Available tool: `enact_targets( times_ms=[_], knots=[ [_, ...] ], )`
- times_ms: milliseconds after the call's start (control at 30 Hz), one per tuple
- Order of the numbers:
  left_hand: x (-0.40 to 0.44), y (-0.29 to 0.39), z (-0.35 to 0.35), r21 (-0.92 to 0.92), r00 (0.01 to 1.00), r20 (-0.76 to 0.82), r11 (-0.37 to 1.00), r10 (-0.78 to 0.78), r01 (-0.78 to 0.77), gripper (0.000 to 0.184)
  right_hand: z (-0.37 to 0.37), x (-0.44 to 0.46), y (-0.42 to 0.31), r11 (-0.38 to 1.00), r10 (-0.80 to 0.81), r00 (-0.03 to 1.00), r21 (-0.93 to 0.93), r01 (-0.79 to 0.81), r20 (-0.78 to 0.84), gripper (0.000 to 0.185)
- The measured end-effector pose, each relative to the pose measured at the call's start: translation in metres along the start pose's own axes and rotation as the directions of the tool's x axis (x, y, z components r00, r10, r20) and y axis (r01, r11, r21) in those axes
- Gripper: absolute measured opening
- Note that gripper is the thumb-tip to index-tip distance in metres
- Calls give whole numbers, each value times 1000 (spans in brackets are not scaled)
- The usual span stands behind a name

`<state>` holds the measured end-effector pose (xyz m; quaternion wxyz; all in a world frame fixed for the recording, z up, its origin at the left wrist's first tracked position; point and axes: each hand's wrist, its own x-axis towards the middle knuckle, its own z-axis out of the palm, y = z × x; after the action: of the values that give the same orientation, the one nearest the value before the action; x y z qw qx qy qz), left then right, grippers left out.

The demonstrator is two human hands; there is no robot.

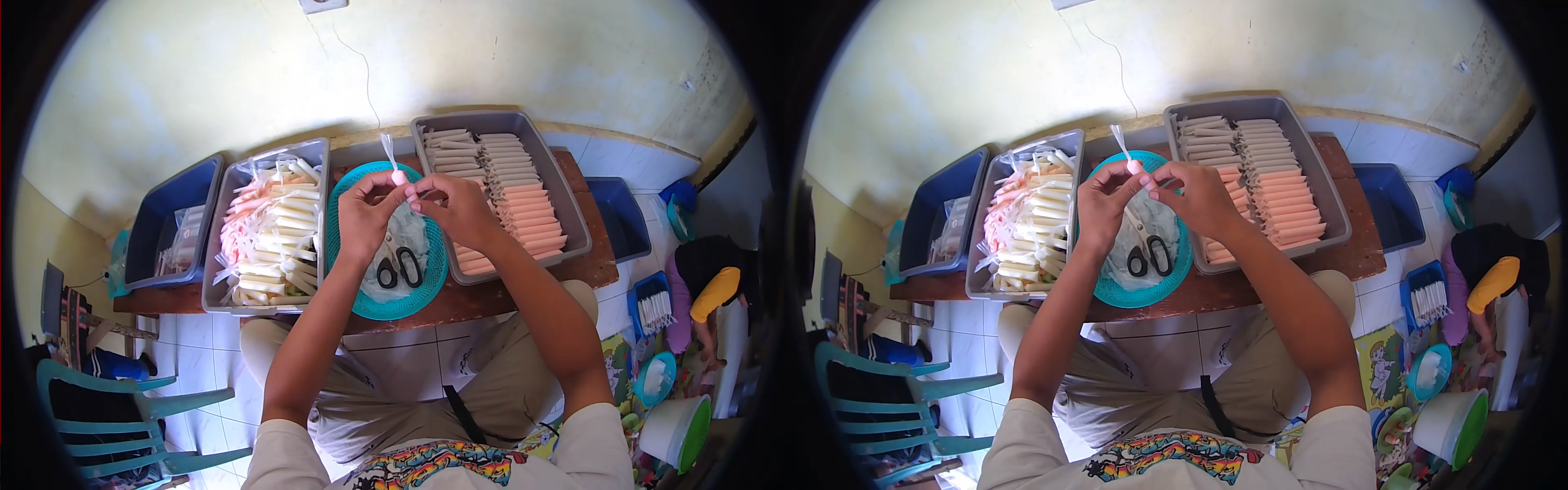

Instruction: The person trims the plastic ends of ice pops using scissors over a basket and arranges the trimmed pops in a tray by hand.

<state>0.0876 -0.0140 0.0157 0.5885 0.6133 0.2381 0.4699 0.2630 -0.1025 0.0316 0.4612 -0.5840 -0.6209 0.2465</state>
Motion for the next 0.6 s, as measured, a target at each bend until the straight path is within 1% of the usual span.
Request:
enact_targets(
  times_ms=[67,100,167,200,267,300,367,400,433,467,533,600],
  knots=[
    [-6,3,-5,74,997,30,995,-75,72,26,10,2,6,986,35,999,164,-33,-11,27],
    [-7,1,-8,91,998,22,994,-65,63,27,13,3,6,987,30,1000,160,-28,-7,27],
    [-9,-4,-16,102,999,16,994,-48,47,28,19,4,5,982,81,996,167,-84,20,26],
    [-10,-6,-20,116,999,15,993,-38,36,29,20,6,0,983,81,996,165,-84,25,26],
    [-11,-11,-29,127,999,16,992,-28,26,28,21,12,-11,994,98,993,31,-100,62,29],
    [-10,-9,-33,143,1000,21,990,-12,9,28,24,17,-7,995,93,993,28,-95,68,29],
    [-14,-6,-41,160,1000,5,987,-7,6,28,35,24,5,967,-6,999,256,15,-34,32],
    [-17,-4,-45,176,1000,-5,984,-8,9,28,36,26,-1,966,-12,1000,259,19,-27,32],
    [-21,-3,-47,243,1000,-11,970,24,-21,29,36,25,-8,936,50,999,350,-44,-7,33],
    [-25,-3,-50,248,1000,-20,969,21,-16,29,38,24,-12,892,112,994,438,-109,20,35],
    [-34,0,-53,423,996,24,901,88,-90,28,45,23,-14,898,90,996,431,-91,23,37],
    [-41,1,-54,447,995,24,889,97,-98,27,48,22,-16,907,79,995,410,-95,58,36]
  ],
)
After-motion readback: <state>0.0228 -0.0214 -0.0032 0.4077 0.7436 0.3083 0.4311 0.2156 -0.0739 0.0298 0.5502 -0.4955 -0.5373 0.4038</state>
